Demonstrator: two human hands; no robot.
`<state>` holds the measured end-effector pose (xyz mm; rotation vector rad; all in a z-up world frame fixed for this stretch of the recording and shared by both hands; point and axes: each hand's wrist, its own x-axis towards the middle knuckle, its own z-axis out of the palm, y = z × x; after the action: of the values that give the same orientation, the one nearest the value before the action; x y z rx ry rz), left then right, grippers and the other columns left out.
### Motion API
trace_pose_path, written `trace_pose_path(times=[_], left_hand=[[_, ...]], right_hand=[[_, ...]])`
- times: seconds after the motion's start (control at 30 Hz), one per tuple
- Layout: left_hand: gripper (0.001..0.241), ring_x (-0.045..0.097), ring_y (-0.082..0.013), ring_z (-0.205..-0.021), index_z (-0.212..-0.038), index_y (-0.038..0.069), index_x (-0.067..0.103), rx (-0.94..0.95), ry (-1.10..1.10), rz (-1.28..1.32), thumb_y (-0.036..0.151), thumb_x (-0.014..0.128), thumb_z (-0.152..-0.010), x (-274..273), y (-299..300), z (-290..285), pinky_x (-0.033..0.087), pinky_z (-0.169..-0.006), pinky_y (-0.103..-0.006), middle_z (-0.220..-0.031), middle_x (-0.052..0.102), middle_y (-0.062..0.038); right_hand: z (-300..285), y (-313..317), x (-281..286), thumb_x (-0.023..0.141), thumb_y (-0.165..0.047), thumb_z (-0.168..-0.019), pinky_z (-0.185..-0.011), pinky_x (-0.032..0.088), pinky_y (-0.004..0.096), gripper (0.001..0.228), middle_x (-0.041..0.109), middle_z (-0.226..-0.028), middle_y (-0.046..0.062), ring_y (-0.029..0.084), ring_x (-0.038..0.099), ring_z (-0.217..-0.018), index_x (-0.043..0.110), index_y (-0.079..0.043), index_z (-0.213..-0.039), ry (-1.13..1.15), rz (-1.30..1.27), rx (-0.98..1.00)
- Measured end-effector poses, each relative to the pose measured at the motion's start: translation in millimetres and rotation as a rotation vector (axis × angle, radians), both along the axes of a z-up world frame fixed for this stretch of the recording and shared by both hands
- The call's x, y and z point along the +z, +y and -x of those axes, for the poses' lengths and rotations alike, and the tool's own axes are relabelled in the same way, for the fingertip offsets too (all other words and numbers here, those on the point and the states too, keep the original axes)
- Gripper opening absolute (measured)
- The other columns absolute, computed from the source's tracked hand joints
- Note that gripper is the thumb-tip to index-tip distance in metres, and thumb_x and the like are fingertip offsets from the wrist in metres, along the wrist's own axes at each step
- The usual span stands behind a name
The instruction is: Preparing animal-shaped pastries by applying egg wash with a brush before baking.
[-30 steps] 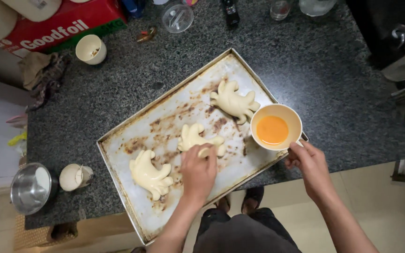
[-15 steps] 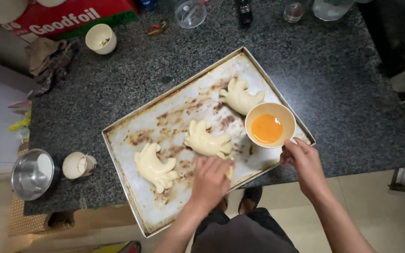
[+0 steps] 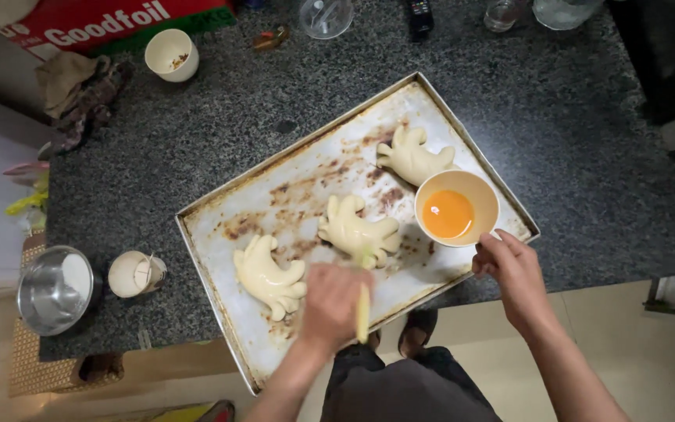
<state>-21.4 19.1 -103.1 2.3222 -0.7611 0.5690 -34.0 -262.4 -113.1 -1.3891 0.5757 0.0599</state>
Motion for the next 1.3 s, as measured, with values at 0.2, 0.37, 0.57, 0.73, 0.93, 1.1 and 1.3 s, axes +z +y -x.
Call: trace_pose_path(times=[0.2,0.37,0.57,0.73,0.93,1.1,1.3], left_hand=[[0.01,0.06,-0.0256,-0.076,-0.092,0.008,0.068,-0.058,-0.006,0.022,0.005,0.07,-0.082,-29.4,21.3,-17.6,0.045,-0.082,-0.0397,-0.082,0.063,-0.006],[0.009,0.066,-0.0252,-0.077,-0.103,0.009,0.071,0.234,-0.07,0.113,0.012,0.067,-0.096,11.8,38.0,-52.1,0.047,-0.076,-0.0374,-0.086,0.066,-0.003],[0.011,0.058,-0.026,-0.066,-0.095,0.008,0.07,-0.326,-0.209,-0.192,0.004,0.069,-0.085,-33.1,-2.0,-17.5,0.047,-0.068,-0.0436,-0.076,0.058,-0.007],[0.018,0.063,-0.0266,-0.082,-0.105,0.011,0.071,-0.007,-0.041,-0.137,0.011,0.06,-0.092,-16.8,16.9,-67.8,0.045,-0.077,-0.0414,-0.089,0.06,-0.004],[0.012,0.06,-0.0306,-0.072,-0.093,0.009,0.072,-0.305,-0.077,-0.377,0.009,0.063,-0.085,-28.8,-29.7,-19.7,0.045,-0.071,-0.0466,-0.082,0.061,-0.01],[0.014,0.057,-0.0262,-0.076,-0.096,0.014,0.068,0.036,-0.005,-0.37,0.011,0.054,-0.092,19.8,-25.0,-63.0,0.041,-0.072,-0.0426,-0.081,0.055,-0.004],[0.014,0.06,-0.0261,-0.073,-0.089,0.015,0.071,-0.019,0.014,-0.548,0.014,0.056,-0.09,7.8,-57.0,-47.7,0.043,-0.073,-0.0419,-0.076,0.058,-0.004]], right_hand=[[-0.2,12.2,0.0,0.055,-0.016,-0.104,-0.063,0.045,0.03,0.023,0.046,-0.069,0.006,0.021,0.055,-0.064,0.056,-0.004,-0.084,-0.052,0.002,-0.05],[0.3,18.5,-4.0,0.057,-0.015,-0.105,-0.063,0.049,0.032,0.02,0.045,-0.068,0.008,0.025,0.06,-0.063,0.058,-0.003,-0.089,-0.078,0.054,-0.127],[0.4,16.0,0.7,0.055,-0.014,-0.11,-0.068,0.049,0.036,0.025,0.046,-0.071,0.011,0.026,0.057,-0.067,0.057,0.001,-0.09,-0.097,0.045,-0.129],[-8.5,1.2,-8.7,0.058,-0.016,-0.107,-0.064,0.049,0.033,0.024,0.042,-0.07,0.007,0.025,0.059,-0.065,0.057,-0.004,-0.086,-0.077,0.049,-0.108],[-23.3,-21.5,-7.3,0.059,-0.014,-0.104,-0.062,0.048,0.032,0.027,0.041,-0.067,0.007,0.025,0.058,-0.062,0.057,-0.004,-0.08,-0.064,0.041,-0.01],[-34.1,-43.3,-10.3,0.061,-0.016,-0.103,-0.062,0.047,0.031,0.024,0.047,-0.065,0.008,0.022,0.059,-0.061,0.06,-0.005,-0.082,-0.064,0.042,0.078],[-39.9,-65.3,-5.8,0.06,-0.021,-0.102,-0.064,0.042,0.027,0.025,0.052,-0.062,0.006,0.017,0.057,-0.062,0.064,-0.008,-0.081,-0.06,0.08,0.184]])
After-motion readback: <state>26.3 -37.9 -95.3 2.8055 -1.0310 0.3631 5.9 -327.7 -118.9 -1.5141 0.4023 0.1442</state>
